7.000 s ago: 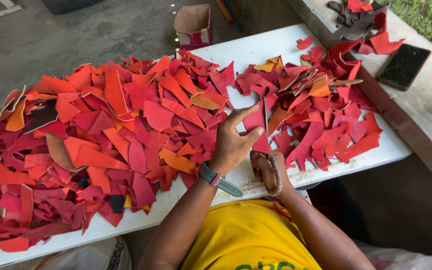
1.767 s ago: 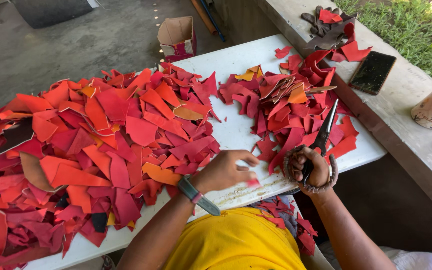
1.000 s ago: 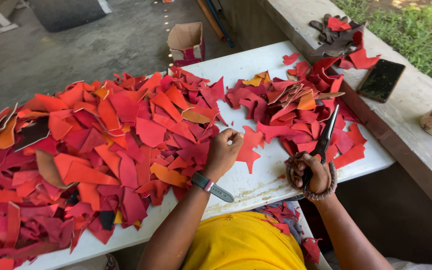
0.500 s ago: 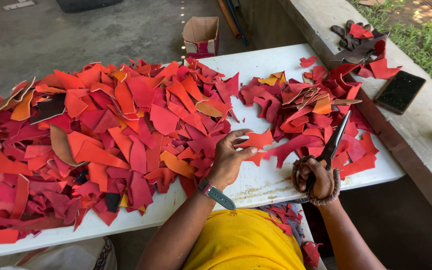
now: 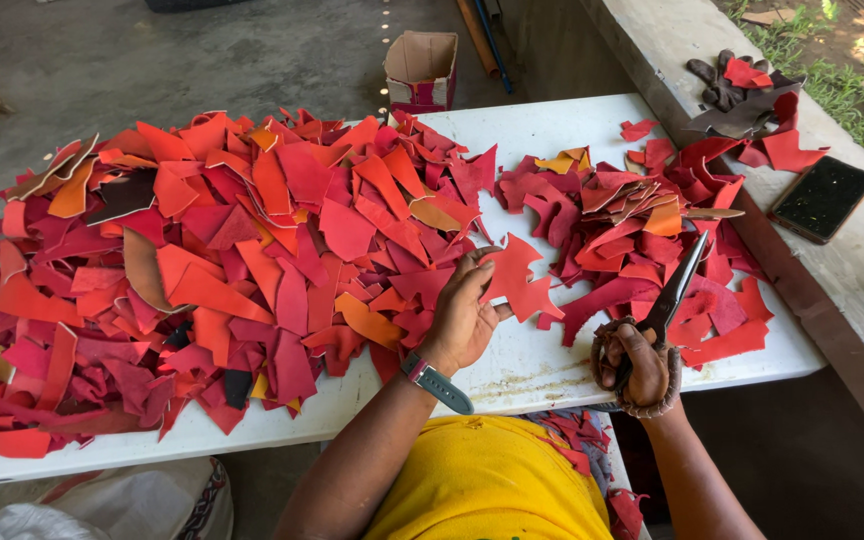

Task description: The person uses scissors to cut red and orange fabric pieces into smaller strips on a white table. The person repeatedly picks up fabric pieces, cuts them, and places the cut pieces back on the table.

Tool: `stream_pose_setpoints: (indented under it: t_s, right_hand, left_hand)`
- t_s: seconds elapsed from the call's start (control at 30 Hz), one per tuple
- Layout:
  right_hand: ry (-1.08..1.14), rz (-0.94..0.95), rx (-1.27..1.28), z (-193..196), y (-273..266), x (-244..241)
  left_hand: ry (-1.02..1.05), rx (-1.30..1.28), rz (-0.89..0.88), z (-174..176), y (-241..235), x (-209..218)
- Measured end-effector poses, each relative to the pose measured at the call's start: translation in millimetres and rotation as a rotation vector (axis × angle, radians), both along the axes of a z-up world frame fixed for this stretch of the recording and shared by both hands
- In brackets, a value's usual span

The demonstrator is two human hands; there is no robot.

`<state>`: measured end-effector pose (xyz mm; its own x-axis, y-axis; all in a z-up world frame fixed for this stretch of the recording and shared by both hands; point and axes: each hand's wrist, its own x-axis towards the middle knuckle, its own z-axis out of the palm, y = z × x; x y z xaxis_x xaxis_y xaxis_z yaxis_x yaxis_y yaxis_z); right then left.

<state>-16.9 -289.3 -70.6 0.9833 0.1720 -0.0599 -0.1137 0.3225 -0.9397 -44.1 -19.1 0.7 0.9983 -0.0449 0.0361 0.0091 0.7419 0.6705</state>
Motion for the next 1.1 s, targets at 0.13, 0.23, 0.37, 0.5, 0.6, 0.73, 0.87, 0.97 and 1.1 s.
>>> stream_pose_setpoints:
  t_s: [0.13,0.23,0.37,0.5,0.6,0.73,0.87,0.97,1.1]
  right_hand:
    - [-0.037,0.007,0.002,3.1,0.3,-2.4]
    - [-0.047,0.011,0.012,5.0,1.4,-3.7]
    - [-0.057,0.005,0.028,7.8,4.3,-6.3]
    - [-0.036,-0.032,-0.001,11.1,7.1,-9.2]
    - [-0.021,-0.054,-0.055,13.7,8.8,-11.2]
    - [-0.081,-0.020,-0.050,17.8,10.8,-14.0]
    - [-0.104,-0.018,-0.102,22.0,11.8,-16.9]
    - [-0.121,-0.012,-0.135,24.8,12.7,-17.6]
    - [-0.132,-0.028,-0.161,25.3,13.6,-17.8]
  left_hand:
    - [0.084,-0.034,-0.017,2.6,-1.3,-3.7]
    - [0.072,-0.044,-0.026,0.4,-3.7,-5.2]
    - [0.018,-0.057,-0.033,-2.2,-4.9,-5.2]
    - [0.005,-0.067,-0.057,-4.9,-3.4,-4.2]
    - [0.011,-0.067,-0.063,-8.6,-2.3,-3.9]
    - [0.027,-0.087,-0.077,-16.3,-1.9,-1.9]
    - [0.039,0.002,-0.027,-30.6,-4.7,2.8]
    - [0.004,0.153,0.055,-44.3,-9.9,8.8]
    - [-0.012,0.321,0.223,-56.5,-8.1,16.0]
